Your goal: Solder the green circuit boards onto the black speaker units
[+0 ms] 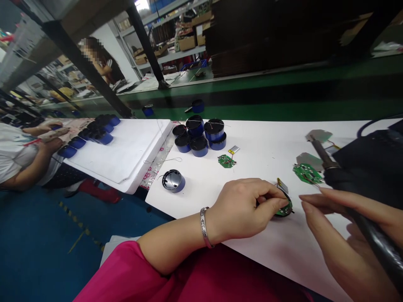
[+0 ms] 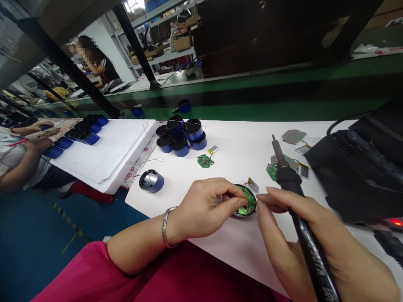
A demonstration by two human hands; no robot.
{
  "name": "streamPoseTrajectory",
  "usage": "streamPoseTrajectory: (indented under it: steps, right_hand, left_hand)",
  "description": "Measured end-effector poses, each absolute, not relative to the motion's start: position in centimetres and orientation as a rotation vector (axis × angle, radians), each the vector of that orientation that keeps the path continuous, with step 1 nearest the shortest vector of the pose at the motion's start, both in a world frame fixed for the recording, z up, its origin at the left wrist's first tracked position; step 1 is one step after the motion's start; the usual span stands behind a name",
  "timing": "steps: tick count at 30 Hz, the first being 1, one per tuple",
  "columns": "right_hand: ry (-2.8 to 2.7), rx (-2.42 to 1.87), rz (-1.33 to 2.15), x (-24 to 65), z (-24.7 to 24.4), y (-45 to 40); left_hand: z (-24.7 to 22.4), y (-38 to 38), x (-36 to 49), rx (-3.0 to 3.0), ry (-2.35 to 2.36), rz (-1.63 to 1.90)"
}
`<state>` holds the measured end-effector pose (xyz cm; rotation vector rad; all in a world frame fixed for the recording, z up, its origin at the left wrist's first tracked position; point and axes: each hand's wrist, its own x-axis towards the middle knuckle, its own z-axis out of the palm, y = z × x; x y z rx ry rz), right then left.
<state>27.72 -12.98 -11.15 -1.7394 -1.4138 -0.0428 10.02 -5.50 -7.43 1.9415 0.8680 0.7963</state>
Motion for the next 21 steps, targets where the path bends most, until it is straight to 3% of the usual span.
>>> streamPoseTrajectory:
  steps: [11, 21]
  right_hand:
    - [-1.559, -1.616, -0.233, 27.30, -11.12, -12.79]
    - [-1.386, -1.721, -0.030, 26.79, -11.27, -13.26]
  left_hand:
    - [-7.23, -5.29, 9.96, 1.977, 0.830, 0.733]
    - [-7.47, -5.60, 10.06, 1.973, 0.816, 0.796]
